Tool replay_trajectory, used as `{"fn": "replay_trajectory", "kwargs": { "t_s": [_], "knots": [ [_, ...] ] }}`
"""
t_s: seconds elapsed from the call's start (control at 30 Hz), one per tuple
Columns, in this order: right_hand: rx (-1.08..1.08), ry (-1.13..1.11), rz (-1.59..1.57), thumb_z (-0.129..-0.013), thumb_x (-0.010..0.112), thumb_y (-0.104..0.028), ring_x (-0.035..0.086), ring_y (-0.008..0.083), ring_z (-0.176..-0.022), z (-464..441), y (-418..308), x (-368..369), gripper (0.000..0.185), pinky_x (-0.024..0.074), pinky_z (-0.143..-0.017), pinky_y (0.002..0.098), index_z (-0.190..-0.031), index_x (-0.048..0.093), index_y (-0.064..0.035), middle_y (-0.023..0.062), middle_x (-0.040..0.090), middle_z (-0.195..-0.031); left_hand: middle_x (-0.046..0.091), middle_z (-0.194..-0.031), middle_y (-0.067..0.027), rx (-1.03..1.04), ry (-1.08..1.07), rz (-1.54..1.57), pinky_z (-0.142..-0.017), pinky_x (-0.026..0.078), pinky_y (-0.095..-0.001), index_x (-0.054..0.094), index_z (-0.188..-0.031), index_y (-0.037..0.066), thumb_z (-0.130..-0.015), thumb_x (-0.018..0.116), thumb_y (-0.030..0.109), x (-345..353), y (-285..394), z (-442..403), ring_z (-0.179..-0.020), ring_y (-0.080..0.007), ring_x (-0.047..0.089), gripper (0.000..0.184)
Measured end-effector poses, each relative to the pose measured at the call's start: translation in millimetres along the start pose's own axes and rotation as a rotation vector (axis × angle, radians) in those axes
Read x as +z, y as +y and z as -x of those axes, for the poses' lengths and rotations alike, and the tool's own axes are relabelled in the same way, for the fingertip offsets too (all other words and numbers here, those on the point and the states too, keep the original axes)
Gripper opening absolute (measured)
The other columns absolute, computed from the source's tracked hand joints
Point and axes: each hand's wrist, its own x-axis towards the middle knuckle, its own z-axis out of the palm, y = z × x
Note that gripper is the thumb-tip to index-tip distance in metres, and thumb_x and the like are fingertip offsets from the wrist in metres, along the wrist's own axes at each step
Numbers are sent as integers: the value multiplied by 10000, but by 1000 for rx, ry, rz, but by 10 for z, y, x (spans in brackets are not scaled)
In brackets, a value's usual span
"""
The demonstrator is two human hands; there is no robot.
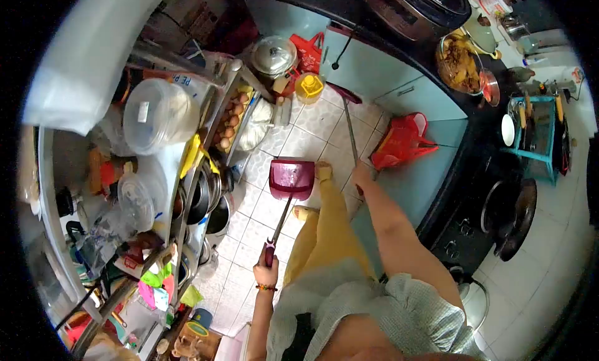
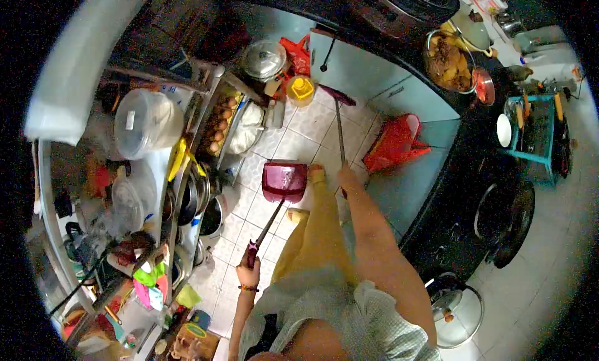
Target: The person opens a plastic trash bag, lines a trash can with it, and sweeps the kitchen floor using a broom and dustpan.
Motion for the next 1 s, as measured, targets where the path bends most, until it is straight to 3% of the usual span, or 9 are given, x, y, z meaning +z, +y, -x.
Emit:
{"fn": "replay_trajectory", "kwargs": {
  "t_s": [0.1,0.17,0.2,0.37,0.57,0.67,0.7,0.8,1.0],
  "knots": [
    [-163,163,-15,-830,486,-222,522,402,-965,984,-57,260,531,417,-841,439,-1296,324,-25,267,543,-1038,579,-607,-191,2,32,53,-480,459,-372,554,-1150,37,-725,601,162,-33,-207,62,-492,-286,584,445],
    [-185,7,13,-846,477,-213,512,392,-992,1368,368,702,533,390,-891,433,-1320,305,-40,268,531,-1076,579,-604,-190,-85,24,105,-477,452,-354,558,-1132,14,-737,600,153,-82,-296,78,-500,-267,591,422],
    [121,-276,-152,-854,467,-197,515,384,-990,1632,351,633,520,388,-894,429,-1327,310,-50,253,534,-1091,576,-593,-181,-88,17,118,-470,448,-349,558,-1130,10,-736,600,148,-109,-363,83,-484,-259,579,419],
    [45,-272,-158,-874,443,-192,572,342,-802,2470,468,-16,478,445,-700,410,-1329,346,-80,201,587,-994,600,-624,-176,-2,51,124,-460,448,-356,557,-1135,16,-735,599,138,-77,-830,78,-469,-259,564,421],
    [211,-112,-183,-888,435,-208,569,308,-640,2154,907,215,437,451,-594,387,-1304,376,-84,188,596,-789,587,-603,-174,-69,31,112,-471,449,-374,564,-1127,24,-735,619,179,-249,-994,68,-486,-264,577,425],
    [243,-21,-381,-906,407,-202,566,296,-621,1708,770,-31,404,459,-591,407,-1280,382,-52,177,584,-745,547,-544,-55,-70,39,93,-409,422,-288,539,-1159,19,-773,579,105,-236,-1052,178,-405,-123,503,397],
    [334,-71,-463,-911,400,-210,570,299,-634,1518,781,-16,403,461,-595,410,-1279,381,-47,181,585,-759,597,-624,-174,-158,16,94,-499,468,-362,564,-1114,13,-729,611,160,-272,-995,203,-532,-269,606,415],
    [355,-77,-459,-923,380,-230,577,311,-669,1225,1047,328,395,465,-605,415,-1268,384,-37,191,589,-802,605,-638,-175,-106,3,67,-520,472,-371,571,-1099,15,-742,604,168,-288,-1079,252,-546,-289,607,390],
    [311,-96,-179,-924,374,-244,563,317,-654,2643,1398,1247,376,453,-581,408,-1249,420,-60,186,594,-863,600,-620,-155,-64,8,16,-521,469,-350,577,-1098,26,-745,609,175,-460,-777,222,-514,-228,585,384]
  ]
}}
